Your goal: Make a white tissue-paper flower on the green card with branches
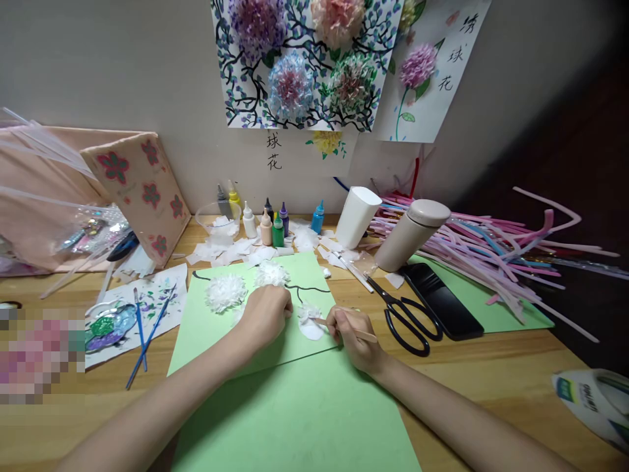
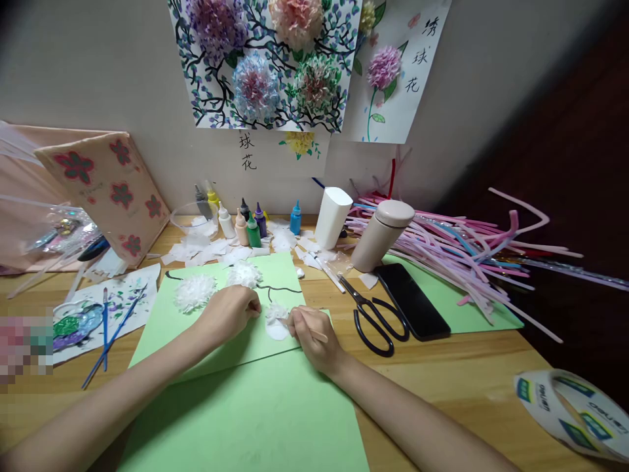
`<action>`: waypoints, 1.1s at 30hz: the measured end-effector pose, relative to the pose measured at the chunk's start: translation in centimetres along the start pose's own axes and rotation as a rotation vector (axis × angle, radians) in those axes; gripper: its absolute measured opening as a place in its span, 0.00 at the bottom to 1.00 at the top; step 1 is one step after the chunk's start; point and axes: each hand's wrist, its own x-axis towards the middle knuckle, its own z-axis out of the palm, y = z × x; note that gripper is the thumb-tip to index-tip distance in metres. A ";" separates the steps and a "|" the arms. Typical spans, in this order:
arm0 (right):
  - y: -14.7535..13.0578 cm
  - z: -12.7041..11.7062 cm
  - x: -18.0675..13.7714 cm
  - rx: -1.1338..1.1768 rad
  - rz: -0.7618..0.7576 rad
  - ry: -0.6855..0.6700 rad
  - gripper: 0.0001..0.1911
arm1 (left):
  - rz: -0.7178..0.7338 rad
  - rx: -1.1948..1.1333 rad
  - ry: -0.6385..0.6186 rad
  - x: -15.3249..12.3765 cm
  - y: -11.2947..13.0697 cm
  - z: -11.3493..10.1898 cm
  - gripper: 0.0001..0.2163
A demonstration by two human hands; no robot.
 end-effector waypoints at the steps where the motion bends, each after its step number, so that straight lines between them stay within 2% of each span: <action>1: 0.0 0.0 0.0 0.001 0.007 -0.003 0.24 | -0.002 0.003 -0.005 0.0 0.0 0.0 0.10; 17: 0.0 0.0 0.0 -0.008 0.013 0.007 0.24 | -0.018 -0.012 -0.020 0.0 0.1 -0.1 0.09; 33: 0.1 0.2 0.1 0.079 0.211 0.046 0.26 | -0.003 0.017 -0.015 -0.1 0.2 -0.1 0.10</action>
